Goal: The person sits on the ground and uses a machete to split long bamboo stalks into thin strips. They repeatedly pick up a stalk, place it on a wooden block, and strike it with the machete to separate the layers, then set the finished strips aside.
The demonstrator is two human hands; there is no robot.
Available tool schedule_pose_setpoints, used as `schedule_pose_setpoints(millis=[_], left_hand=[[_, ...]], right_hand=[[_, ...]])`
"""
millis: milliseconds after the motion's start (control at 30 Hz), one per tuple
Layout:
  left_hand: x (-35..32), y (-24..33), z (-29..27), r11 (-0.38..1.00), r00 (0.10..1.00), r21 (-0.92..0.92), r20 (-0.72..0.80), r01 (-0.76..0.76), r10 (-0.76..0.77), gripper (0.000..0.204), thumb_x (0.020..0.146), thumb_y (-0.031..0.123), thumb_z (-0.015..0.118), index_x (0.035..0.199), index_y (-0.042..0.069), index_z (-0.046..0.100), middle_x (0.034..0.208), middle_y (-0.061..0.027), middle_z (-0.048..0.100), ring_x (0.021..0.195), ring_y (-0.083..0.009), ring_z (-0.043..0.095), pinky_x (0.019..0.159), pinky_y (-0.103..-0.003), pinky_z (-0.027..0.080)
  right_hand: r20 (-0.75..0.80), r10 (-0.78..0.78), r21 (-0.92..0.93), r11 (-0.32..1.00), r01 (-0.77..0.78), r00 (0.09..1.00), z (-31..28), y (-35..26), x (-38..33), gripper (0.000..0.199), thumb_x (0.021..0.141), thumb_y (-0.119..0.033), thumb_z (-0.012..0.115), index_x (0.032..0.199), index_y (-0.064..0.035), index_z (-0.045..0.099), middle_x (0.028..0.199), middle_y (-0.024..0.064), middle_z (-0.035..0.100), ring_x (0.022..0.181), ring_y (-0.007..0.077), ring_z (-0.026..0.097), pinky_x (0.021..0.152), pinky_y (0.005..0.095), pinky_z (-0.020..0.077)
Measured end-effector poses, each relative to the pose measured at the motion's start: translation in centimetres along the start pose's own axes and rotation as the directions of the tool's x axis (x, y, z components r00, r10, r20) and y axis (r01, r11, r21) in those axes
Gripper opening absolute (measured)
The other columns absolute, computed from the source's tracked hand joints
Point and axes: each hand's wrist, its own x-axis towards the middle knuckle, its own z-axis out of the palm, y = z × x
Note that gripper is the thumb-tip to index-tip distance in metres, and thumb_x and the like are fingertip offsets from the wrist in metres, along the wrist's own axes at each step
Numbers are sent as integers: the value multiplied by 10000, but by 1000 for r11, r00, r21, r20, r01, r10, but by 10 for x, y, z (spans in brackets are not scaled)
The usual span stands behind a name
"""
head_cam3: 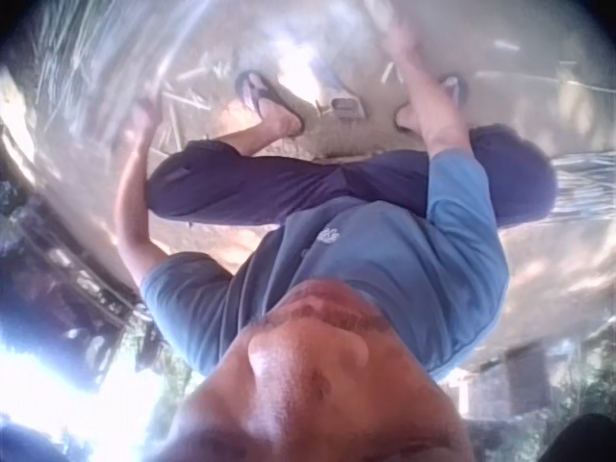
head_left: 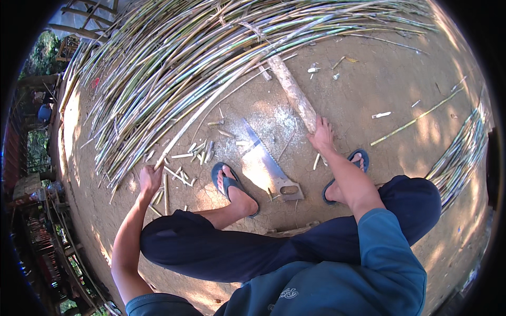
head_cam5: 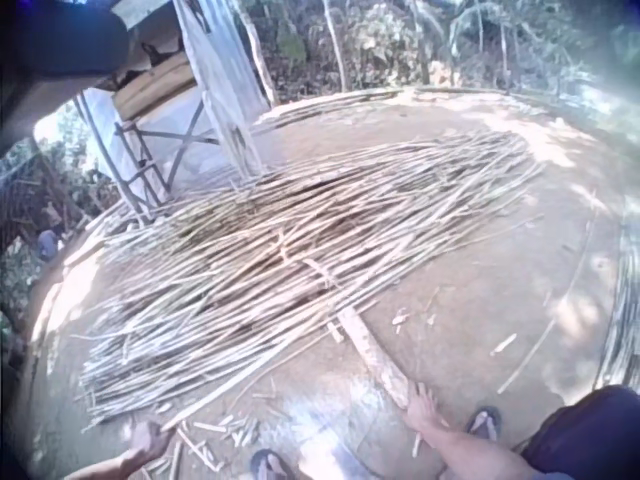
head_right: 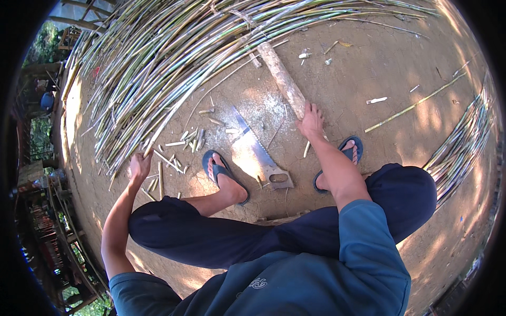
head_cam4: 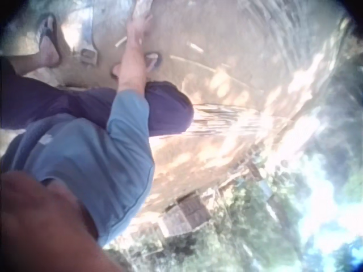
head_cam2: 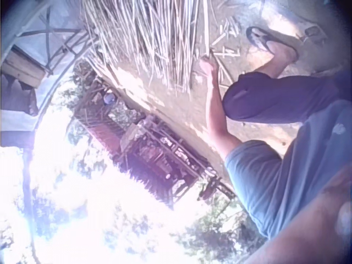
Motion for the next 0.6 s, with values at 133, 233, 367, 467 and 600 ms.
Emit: schedule_pose_setpoints(millis=[133,233,367,467,600], left_hand=[[19,32,19,992,991,-16,54,-124,125,505,871,457,624,714,-20,674,605,-259,588,593,-423,615,598,-472,485],[19,77,44,984,979,7,105,-178,176,441,855,430,638,779,1,701,691,-260,627,704,-445,637,664,-477,515],[18,88,94,976,956,-30,197,-214,216,436,837,418,643,786,-10,705,760,-270,646,771,-433,649,730,-484,522],[25,97,120,945,921,-4,219,-328,321,443,839,424,631,774,-7,705,794,-267,657,798,-421,658,748,-478,533],[38,119,167,947,905,-18,291,-321,312,460,821,459,628,853,9,718,855,-245,682,869,-413,663,810,-466,530]], right_hand=[[11,-59,30,998,58,998,19,-21,-11,901,740,-264,759,1475,-68,277,1357,181,433,1246,410,420,1041,536,348],[16,-35,111,993,33,999,38,-35,-27,915,730,-272,759,1476,-65,271,1354,198,426,1243,413,419,1044,533,343],[22,-54,138,989,50,998,56,-45,-48,936,719,-275,763,1480,-65,259,1360,198,416,1242,411,415,1049,533,333],[74,-67,101,993,59,995,53,-38,-52,942,727,-290,764,1484,-67,249,1357,183,423,1246,394,412,1061,522,317],[63,-86,19,996,85,994,39,-32,-43,934,734,-319,767,1478,-69,259,1375,180,421,1248,378,415,1062,514,314]])
